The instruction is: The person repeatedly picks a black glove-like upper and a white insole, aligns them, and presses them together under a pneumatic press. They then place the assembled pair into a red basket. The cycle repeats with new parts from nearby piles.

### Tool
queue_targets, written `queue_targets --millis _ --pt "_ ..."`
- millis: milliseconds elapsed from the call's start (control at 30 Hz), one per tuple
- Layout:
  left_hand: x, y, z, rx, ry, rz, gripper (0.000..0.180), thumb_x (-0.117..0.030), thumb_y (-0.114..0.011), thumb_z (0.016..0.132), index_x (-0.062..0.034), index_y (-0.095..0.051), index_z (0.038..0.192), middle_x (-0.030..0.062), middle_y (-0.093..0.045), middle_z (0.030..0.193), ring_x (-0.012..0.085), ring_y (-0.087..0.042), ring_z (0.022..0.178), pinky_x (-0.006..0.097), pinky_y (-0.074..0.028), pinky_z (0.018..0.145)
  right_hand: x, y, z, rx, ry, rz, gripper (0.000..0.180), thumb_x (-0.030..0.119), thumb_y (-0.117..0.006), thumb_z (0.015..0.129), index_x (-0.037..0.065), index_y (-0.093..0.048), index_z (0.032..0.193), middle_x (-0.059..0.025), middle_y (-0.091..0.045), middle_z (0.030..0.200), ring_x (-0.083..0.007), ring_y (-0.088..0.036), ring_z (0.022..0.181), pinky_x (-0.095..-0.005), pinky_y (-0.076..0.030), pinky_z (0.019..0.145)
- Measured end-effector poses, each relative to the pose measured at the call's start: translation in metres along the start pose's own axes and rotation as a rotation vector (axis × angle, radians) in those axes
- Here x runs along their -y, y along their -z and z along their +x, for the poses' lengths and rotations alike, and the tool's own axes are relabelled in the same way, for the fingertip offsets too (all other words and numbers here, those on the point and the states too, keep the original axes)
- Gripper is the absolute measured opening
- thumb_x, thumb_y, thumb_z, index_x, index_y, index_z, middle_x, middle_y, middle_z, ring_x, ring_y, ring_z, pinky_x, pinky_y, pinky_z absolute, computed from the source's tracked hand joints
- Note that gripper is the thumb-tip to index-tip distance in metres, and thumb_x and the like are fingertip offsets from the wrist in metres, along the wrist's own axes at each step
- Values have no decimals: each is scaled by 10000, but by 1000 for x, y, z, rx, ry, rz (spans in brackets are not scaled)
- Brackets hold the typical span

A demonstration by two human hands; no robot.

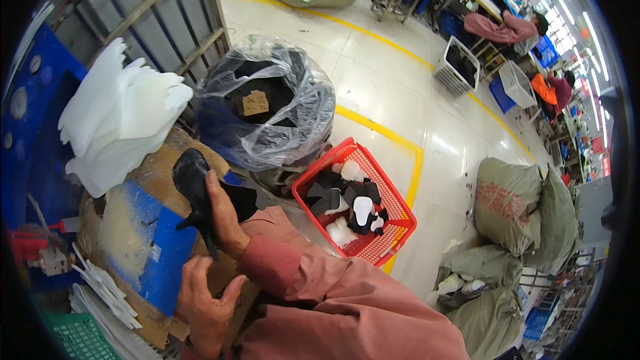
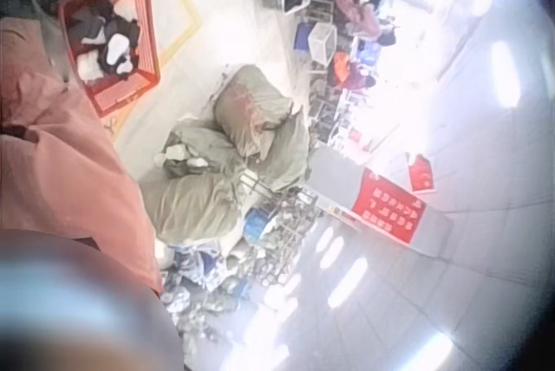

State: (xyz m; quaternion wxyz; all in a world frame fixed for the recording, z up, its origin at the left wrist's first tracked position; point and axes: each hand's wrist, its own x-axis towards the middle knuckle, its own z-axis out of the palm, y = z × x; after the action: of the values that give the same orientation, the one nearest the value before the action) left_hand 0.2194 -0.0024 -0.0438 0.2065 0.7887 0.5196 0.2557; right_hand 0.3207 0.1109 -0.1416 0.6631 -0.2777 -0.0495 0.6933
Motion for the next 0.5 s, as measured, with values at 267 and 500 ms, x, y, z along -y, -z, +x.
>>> queue_targets --millis 267,500 --pt "-18 -64 47 138 -13 67 267 -60 -764 886 22 -603 1083 187 -623 1036 365 -628 919 412 -520 788 29 59 21 -55 209 -8 617 500 -440 1106 -28 -556 1404 -49 -597 1307 -136 -525 1172 -274 -388 1071" --pt "-36 -120 76 190 -97 57 155 0 -716 899 18 -633 1029 186 -651 995 383 -645 892 440 -524 770 57 113 33 -112 325 75 592 438 -465 1110 -50 -521 1441 -66 -583 1386 -152 -521 1246 -287 -368 1120"
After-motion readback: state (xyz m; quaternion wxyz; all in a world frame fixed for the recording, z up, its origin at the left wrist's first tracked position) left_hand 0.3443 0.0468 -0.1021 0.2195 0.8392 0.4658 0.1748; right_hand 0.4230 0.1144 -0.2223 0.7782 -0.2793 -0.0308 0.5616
